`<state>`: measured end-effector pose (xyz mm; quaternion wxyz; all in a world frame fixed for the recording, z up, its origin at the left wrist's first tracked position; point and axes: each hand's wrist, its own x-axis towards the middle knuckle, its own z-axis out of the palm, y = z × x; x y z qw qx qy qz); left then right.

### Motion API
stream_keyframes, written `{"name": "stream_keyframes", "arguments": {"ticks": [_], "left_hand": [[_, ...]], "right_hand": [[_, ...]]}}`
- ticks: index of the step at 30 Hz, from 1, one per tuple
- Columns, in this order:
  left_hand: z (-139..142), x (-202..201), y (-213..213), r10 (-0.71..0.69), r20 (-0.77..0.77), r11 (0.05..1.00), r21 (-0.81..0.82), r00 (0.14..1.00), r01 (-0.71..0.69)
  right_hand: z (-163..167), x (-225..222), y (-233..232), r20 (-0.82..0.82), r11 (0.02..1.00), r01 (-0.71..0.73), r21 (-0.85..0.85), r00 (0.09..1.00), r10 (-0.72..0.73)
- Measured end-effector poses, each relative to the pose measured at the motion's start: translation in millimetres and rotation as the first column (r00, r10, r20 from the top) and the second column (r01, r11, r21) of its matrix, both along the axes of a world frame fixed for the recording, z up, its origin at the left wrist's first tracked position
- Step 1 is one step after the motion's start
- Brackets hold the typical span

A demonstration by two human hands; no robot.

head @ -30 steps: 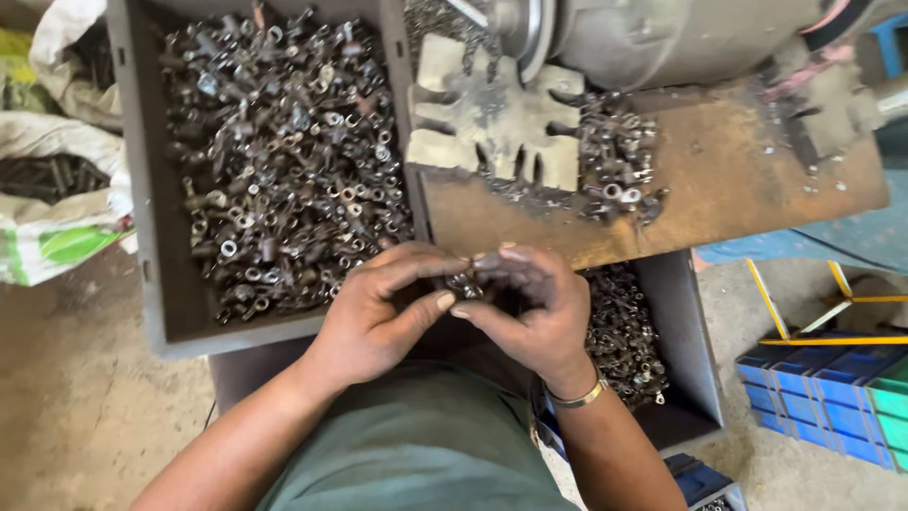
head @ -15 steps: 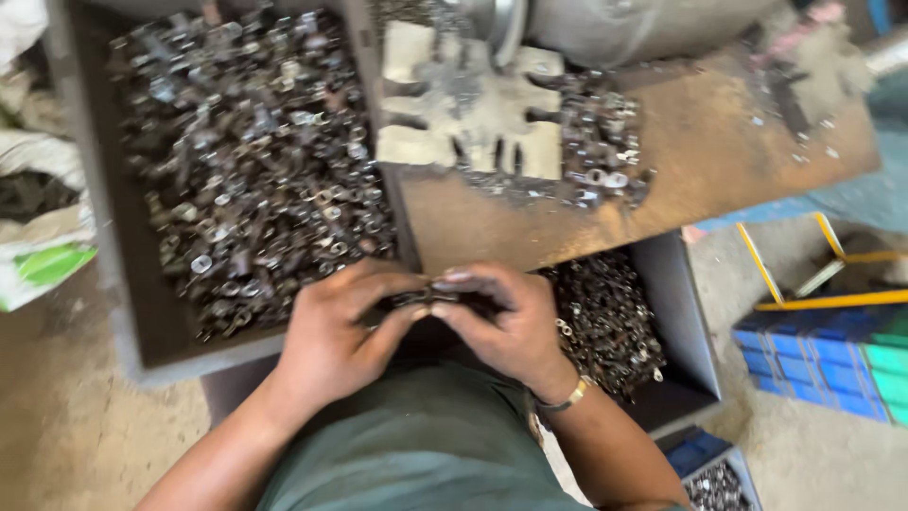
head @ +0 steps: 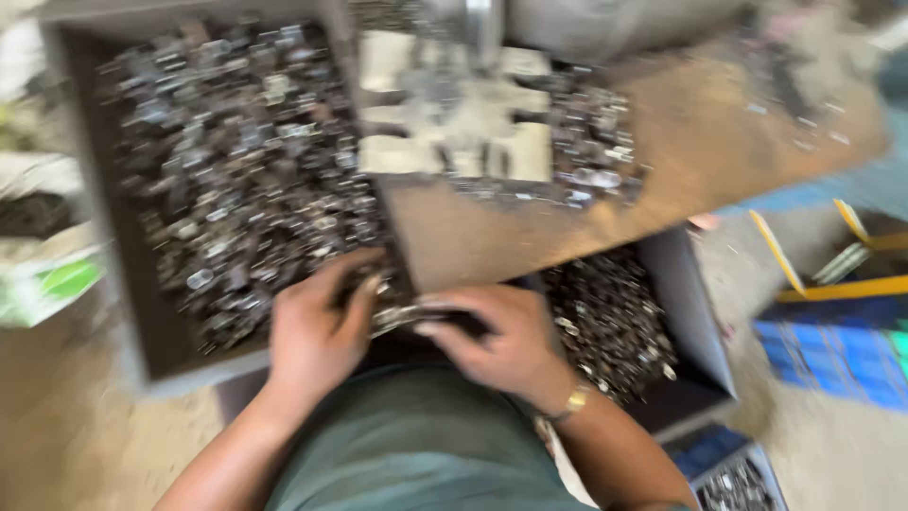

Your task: The person picks small metal fittings one at a time from a bin and holds each against a spinning bench grinder, producing sparks as the ends are ground. Ground pieces are placed on the bench or into a second container, and the person occasionally turns a piece over in their hands before grinding the other side.

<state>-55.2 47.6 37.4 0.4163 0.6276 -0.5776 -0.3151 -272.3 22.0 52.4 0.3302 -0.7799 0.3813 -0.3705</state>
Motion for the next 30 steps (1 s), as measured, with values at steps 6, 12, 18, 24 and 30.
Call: {"name": "stream_keyframes", "arguments": {"ticks": [6,12,18,24,30], "left_hand": [[-13.1,37.3,-7.1,0.022,0.418,0.987,-0.152,0.908,0.046],[-13.3,78.3,-62.3,-0.037,0.756,0.992,-0.049,0.654,0.113],[-31.4,84.8,-85.7,-0.206,0.850,0.932,0.018,0.485,0.363],[-22.9,90.1,-83.4,-0.136,0.692,0.942,-0.131,0.709,0.309],[17.6,56.9,-58.9,-0.115,-0.471,0.993,-0.044,0.874,0.107]], "right_hand": [[33.4,-29.1,-35.6,0.042,0.907,0.384,-0.175,0.923,-0.382],[27.9,-35.3,-46.3,0.022,0.695,0.424,-0.580,0.862,-0.507],[11.1,-43.6,-50.3,0.131,0.763,0.550,-0.340,0.831,-0.541],[15.1,-36.5,-52.5,-0.032,0.745,0.439,-0.502,0.851,-0.524],[17.6,-9.5,-45.2,0.026,0.891,0.325,-0.318,0.942,-0.335]]}}
